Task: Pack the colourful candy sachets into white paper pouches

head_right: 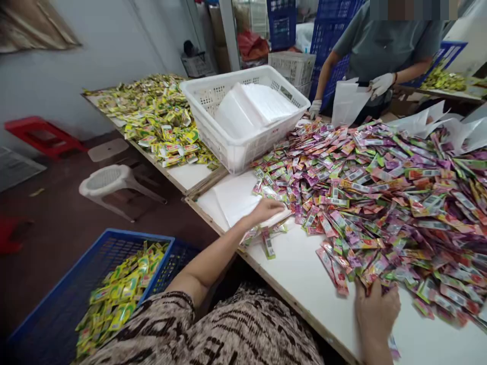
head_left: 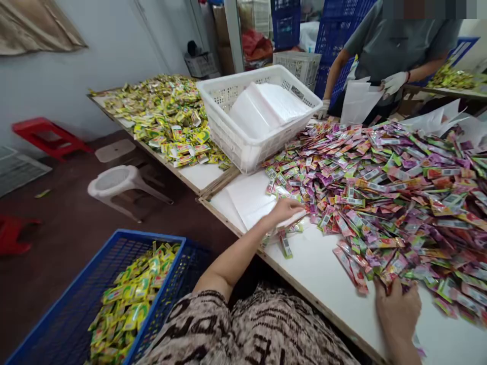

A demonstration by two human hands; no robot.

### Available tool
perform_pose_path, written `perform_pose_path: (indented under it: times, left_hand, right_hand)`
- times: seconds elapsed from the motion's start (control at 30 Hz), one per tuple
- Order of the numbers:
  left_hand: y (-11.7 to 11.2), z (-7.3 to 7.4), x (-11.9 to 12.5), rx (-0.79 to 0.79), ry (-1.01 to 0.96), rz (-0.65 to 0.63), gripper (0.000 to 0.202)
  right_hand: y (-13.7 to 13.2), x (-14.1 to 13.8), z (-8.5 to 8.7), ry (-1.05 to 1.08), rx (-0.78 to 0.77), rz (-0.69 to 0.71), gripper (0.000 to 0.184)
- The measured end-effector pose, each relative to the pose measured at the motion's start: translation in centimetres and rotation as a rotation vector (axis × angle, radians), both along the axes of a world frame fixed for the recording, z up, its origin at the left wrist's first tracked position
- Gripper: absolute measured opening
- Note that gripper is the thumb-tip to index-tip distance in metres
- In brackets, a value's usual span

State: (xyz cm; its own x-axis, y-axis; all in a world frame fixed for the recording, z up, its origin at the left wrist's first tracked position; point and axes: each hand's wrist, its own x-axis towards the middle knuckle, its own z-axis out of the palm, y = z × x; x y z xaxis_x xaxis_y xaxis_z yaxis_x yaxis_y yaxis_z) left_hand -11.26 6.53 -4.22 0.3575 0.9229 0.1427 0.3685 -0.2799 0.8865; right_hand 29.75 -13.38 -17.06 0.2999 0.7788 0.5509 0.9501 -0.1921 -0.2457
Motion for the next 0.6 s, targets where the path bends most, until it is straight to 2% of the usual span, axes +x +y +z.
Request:
perform_pose_path:
  times: [0.1,0.13,0.23,0.33,0.4,0.47,0.6]
  left_hand:
    - [3.3,0.0,-4.9,0.005,0.183,0.113,0.027]
    - [4.1,-0.5,-6.5,-0.024,0.279,0.176,0.038]
    - [5.9,-2.8,-10.9,-0.233,0.632,0.482,0.090]
    - [6.7,-4.5,-14.9,-0.408,0.798,0.716,0.121]
    - [7.3,-4.6,-16.8,-0.439,0.833,0.769,0.127]
    - [8.1,-4.0,-17.9,-0.424,0.890,0.776,0.127]
    - [8.9,-2.0,-17.2,-0.474,0.937,0.647,0.117]
  right_hand:
    - [0.0,-0.2,0.3,-0.034,-0.006,-0.045,0.067]
    - [0.0,-0.2,0.4,-0.048,-0.019,-0.053,0.067]
    - [0.0,0.0,0.3,-0.080,-0.070,-0.068,0.069]
    - [-0.2,0.1,0.1,-0.076,-0.098,-0.080,0.068]
    - [-0.3,0.0,0.2,-0.063,-0.102,-0.089,0.066]
    - [-0.3,-0.3,0.3,-0.050,-0.101,-0.099,0.064]
    - [-0.3,-0.5,0.3,-0.025,-0.117,-0.107,0.065]
